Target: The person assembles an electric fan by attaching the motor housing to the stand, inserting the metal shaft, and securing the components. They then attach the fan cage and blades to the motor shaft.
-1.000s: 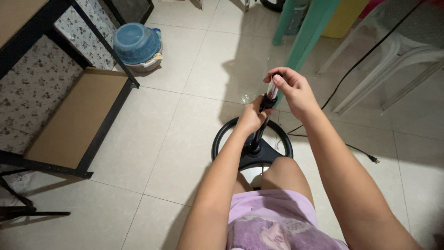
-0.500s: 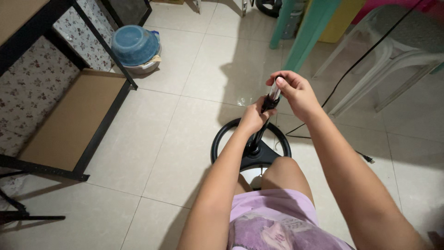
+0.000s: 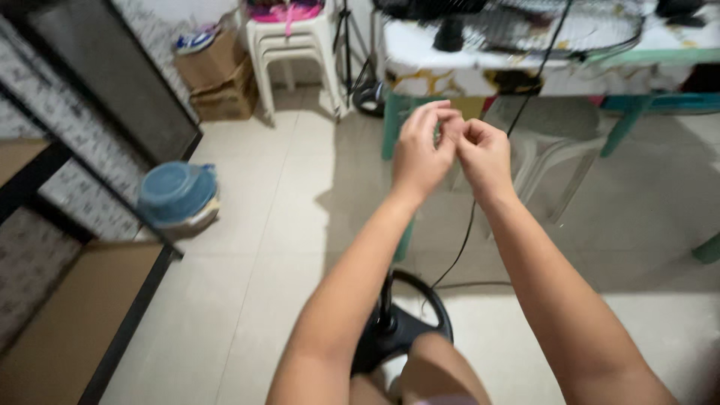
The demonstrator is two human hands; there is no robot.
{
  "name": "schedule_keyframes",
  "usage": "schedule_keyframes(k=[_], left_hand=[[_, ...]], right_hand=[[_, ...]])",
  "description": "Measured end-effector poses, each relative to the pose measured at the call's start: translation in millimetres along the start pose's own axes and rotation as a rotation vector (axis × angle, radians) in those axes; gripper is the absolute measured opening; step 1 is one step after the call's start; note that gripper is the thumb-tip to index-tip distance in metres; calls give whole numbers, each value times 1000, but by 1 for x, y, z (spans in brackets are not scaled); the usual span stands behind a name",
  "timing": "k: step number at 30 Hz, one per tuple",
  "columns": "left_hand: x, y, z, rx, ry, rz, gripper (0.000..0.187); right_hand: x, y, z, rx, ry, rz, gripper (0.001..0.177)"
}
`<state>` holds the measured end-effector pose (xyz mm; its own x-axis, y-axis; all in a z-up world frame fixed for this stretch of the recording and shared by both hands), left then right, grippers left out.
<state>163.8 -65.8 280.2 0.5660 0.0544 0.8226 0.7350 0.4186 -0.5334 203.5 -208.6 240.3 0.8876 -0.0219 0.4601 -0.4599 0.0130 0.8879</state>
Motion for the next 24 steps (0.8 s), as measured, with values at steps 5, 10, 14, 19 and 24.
schedule_keyframes(k=[5,10,14,19,24], left_hand=[[87,51,-42,181,-24,31,30],[147,74,-57,454,-253,11,86],[156,109,-77,498,5,319,77],[123,70,-28,329,-42,233,67],[-2,25,67,317,31,95,68]], right_hand=[[53,40,11,-109,15,112,31],[59,64,11,-22,35,141,38],[51,46,13,24,35,75,38],[46,61,-9,-61,-1,233,58],[-16,75,-61,91,359,186,61]])
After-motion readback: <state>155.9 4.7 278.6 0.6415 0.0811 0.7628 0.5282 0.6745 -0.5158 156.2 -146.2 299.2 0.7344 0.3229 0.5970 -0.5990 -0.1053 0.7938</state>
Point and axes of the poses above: each hand's wrist, its own x-axis towards the middle knuckle, its own z-axis out of the back of the hand, y = z × x, the point moved 9 cm from there along x, towards the middle knuckle, and after that the axes turned 2 degrees about -z, right-handed, at the moved point
